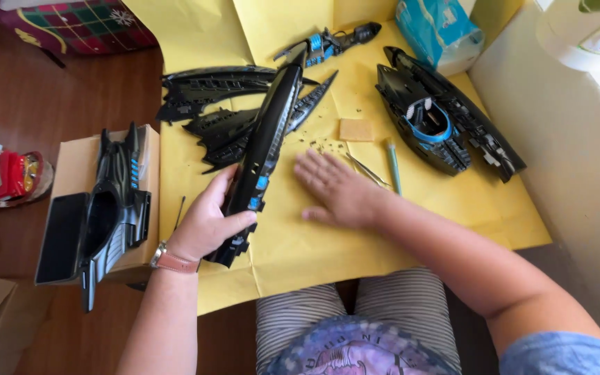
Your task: Applying small blue decals to a black plastic model vehicle part using tweezers and a brush for precision placement.
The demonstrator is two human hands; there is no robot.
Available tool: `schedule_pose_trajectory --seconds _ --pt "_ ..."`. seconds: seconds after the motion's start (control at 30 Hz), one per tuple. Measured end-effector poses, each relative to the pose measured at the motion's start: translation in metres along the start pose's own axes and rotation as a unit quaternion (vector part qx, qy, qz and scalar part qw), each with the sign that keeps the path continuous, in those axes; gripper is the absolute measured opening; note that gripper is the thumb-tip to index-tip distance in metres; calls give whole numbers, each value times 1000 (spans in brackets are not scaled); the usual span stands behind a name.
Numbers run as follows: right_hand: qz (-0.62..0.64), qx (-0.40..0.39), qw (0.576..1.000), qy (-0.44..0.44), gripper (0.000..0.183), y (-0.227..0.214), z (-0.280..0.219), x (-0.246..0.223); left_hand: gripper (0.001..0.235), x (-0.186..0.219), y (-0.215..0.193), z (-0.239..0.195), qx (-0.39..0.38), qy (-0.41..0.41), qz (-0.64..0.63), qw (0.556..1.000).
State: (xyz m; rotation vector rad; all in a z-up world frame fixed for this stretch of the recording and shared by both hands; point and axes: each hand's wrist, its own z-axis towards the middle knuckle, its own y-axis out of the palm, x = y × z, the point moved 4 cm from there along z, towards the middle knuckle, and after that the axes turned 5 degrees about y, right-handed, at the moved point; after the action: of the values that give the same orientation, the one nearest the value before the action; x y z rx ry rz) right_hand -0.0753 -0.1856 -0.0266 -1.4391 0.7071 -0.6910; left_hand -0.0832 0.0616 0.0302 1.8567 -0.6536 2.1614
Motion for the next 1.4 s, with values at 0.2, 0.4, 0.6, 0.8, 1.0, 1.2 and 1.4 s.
schedule_pose_trajectory --seconds 0.2,0.4,0.6,0.8,1.0,1.2,1.4 --pt "46 8 997 -58 94 3 -7 -22 91 -6 -6 -11 -5 -40 28 999" --pt "113 132 985 -26 67 -2 12 18 92 -7 -4 -7 -1 -7 17 1000" --pt "187 341 921 -18 7 20 -23 37 89 -7 -12 -13 7 -40 28 999" --pt "200 264 942 -62 14 -23 -43 0 90 8 -8 -5 -60 -49 68 995" --pt "102 266 959 6 21 -16 -76 9 93 5 -9 -11 -115 -83 111 984" --pt "76 318 942 78 24 -12 -79 34 94 8 -2 -2 -188 -121 157 962" --pt "100 349 921 141 19 -3 -82 50 91 -6 -1 -4 -212 -120 138 960"
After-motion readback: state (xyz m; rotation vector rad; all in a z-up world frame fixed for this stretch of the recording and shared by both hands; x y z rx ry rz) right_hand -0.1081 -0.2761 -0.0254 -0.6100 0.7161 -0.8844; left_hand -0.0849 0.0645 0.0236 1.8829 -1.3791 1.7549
